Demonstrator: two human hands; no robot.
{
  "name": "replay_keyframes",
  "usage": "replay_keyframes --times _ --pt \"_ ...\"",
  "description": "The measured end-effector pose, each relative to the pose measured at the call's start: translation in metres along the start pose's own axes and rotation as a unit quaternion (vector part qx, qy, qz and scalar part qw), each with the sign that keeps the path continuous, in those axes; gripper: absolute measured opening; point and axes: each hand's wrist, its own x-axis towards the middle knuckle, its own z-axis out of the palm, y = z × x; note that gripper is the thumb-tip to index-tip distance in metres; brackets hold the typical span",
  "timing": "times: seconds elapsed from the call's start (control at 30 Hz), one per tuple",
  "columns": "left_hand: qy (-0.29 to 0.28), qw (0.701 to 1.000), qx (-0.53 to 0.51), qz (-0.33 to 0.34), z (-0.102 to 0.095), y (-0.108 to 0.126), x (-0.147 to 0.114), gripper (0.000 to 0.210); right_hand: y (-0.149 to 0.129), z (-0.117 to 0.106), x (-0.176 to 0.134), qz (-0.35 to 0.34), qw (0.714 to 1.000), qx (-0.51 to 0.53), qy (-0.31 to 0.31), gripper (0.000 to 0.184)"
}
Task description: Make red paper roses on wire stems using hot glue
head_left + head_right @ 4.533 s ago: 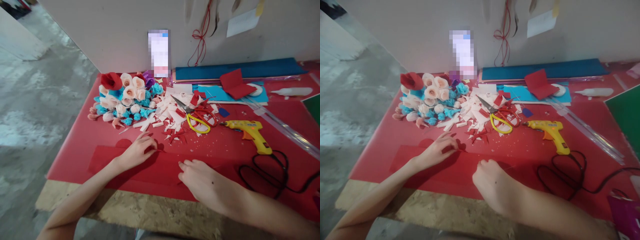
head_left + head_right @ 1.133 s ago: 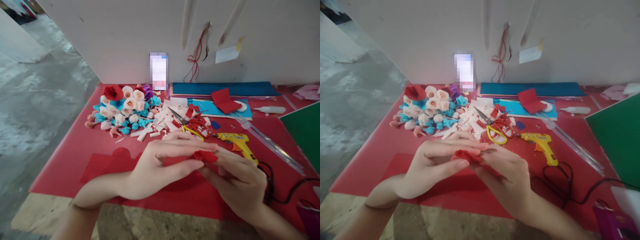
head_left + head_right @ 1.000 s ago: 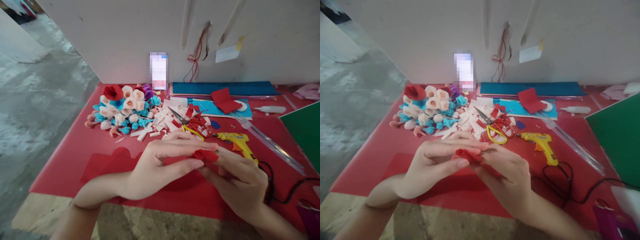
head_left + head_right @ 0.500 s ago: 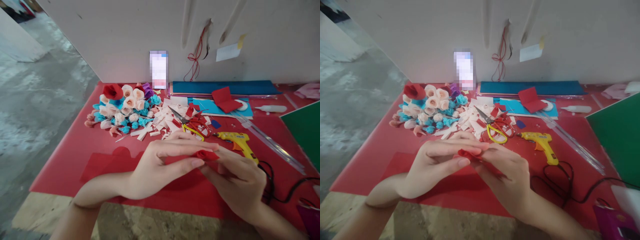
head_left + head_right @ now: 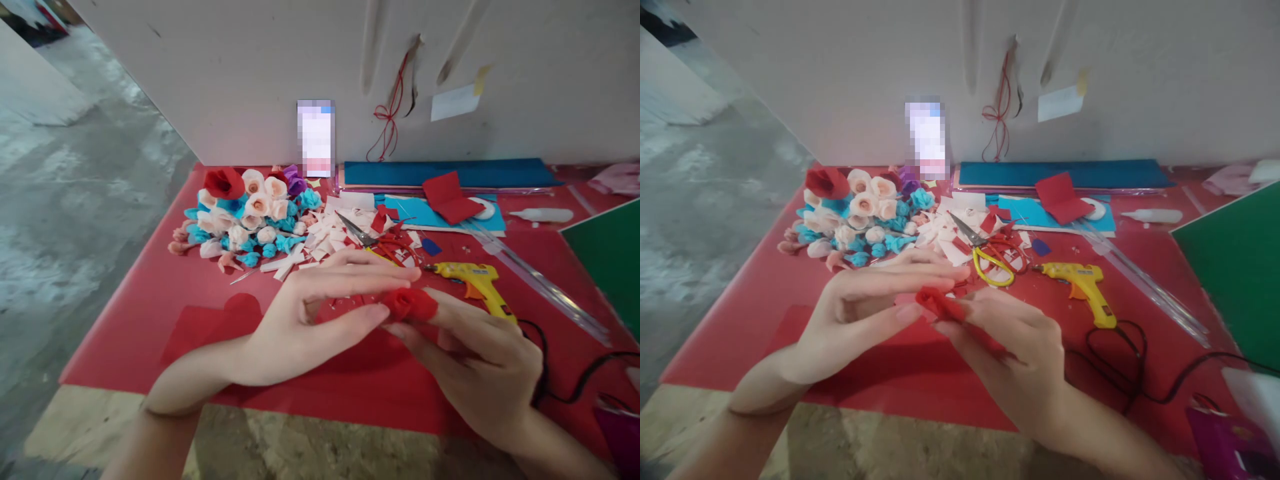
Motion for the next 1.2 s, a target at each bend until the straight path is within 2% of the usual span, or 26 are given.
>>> replay_keyframes --times 0.1,0.2,0.37,0.6,0.7,0.9,1.07,1.2 --pt "0.009 0.999 0.034 0.037 -0.002 -0.001 0.001 0.027 -0.001 0.000 0.000 0.006 1.000 0.007 0.003 0.021" --pt "0.038 0.990 0.114 0.078 -0.001 -0.002 0.002 0.018 -0.002 -0.001 0.002 0.003 1.000 0.001 0.008 0.024" --pt "0.068 0.969 0.220 0.090 0.000 -0.001 0.002 0.009 0.000 -0.001 0.002 0.001 1.000 -0.020 0.011 0.024" --pt "0.073 0.963 0.235 0.109 -0.002 -0.003 -0.001 0.012 -0.002 0.001 0.004 0.006 1.000 -0.026 0.006 0.022" --pt "0.076 0.963 0.233 0.114 -0.002 -0.003 -0.001 0.013 -0.004 -0.001 0.006 -0.012 0.999 -0.034 -0.001 0.023" --pt "0.062 0.961 0.248 0.107 -0.003 -0.003 0.000 0.011 -0.003 -0.002 0.006 -0.026 0.998 -0.060 -0.011 0.022" --pt "0.052 0.963 0.244 0.102 -0.004 0.001 0.000 0.011 0.001 0.000 -0.001 -0.018 0.999 -0.032 0.000 0.014" --pt "0.037 0.968 0.228 0.099 -0.005 0.005 0.001 0.011 0.002 0.001 -0.005 -0.017 1.000 -0.024 -0.010 0.015"
